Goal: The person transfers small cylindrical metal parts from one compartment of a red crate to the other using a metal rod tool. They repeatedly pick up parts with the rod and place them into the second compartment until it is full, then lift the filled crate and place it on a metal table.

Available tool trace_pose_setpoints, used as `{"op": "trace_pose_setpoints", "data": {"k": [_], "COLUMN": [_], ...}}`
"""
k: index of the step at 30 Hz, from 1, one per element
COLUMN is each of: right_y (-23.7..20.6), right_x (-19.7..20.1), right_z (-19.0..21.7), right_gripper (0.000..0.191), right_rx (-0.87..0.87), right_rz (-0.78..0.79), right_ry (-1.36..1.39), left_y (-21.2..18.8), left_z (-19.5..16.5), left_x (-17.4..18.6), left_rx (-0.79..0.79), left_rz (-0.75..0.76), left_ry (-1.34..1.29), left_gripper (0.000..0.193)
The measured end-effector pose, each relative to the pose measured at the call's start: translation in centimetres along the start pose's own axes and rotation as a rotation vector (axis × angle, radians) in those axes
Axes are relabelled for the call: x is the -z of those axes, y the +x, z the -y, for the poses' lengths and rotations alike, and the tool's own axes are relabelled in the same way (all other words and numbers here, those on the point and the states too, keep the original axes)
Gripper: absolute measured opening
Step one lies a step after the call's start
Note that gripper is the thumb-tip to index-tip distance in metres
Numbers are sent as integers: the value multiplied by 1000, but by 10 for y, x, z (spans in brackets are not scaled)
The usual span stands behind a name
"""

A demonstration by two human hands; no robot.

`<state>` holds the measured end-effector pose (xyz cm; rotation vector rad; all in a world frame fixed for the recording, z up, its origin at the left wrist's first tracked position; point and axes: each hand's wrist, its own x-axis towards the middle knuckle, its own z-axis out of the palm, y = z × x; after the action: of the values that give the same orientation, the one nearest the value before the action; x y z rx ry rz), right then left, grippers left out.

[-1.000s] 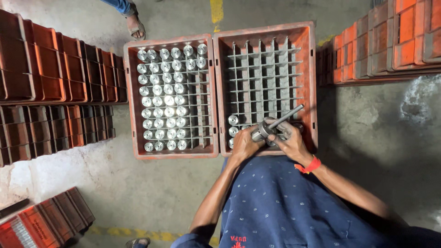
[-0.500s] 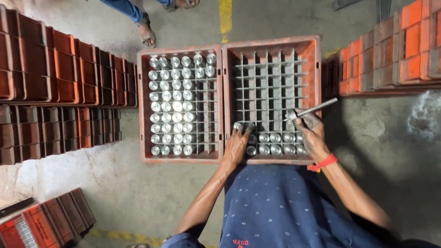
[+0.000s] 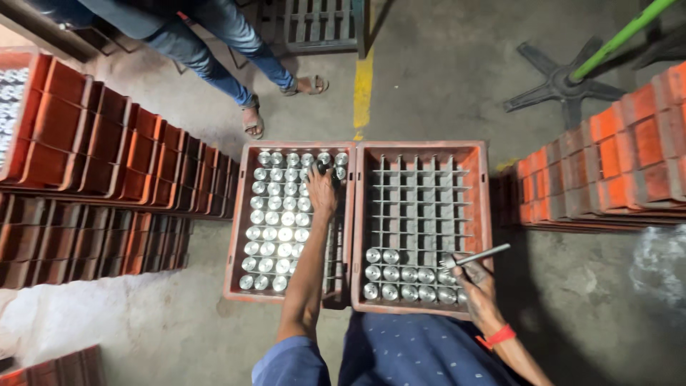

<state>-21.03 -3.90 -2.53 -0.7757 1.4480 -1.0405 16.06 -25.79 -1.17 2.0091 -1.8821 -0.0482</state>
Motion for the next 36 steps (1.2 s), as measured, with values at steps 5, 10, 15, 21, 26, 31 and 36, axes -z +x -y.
{"op": "trace_pose_setpoints", "data": {"k": [5,10,15,21,26,31,36], "right_y": [-1,-17,-2,-18,-36,-42,-46], "right_x": [11,11,-27,-47,-51,-42,-40], "right_z": [2,1,20,63,65,56,49], "right_gripper": [49,47,50,54,51,51,49], "right_rx": [-15,-135,-30,192,135,100,107], "right_rz": [0,33,181,276,319,321,245], "right_ry": [-39,-8,24,-10,-37,-21,1], "left_y": [-9,-69,-125,-199,-221,-226,-230], "left_z": [1,-8,-79,-129,-131,-133,-141], "left_x": [27,46,23,41,48,47,43], "left_rx": [2,604,706,224,170,126,169], "left_rz": [-59,-30,202,413,449,491,548], "left_ry": [-321,-1127,-1359,-646,-692,-708,-634], "left_gripper": [60,64,31,31,46,46,39]}}
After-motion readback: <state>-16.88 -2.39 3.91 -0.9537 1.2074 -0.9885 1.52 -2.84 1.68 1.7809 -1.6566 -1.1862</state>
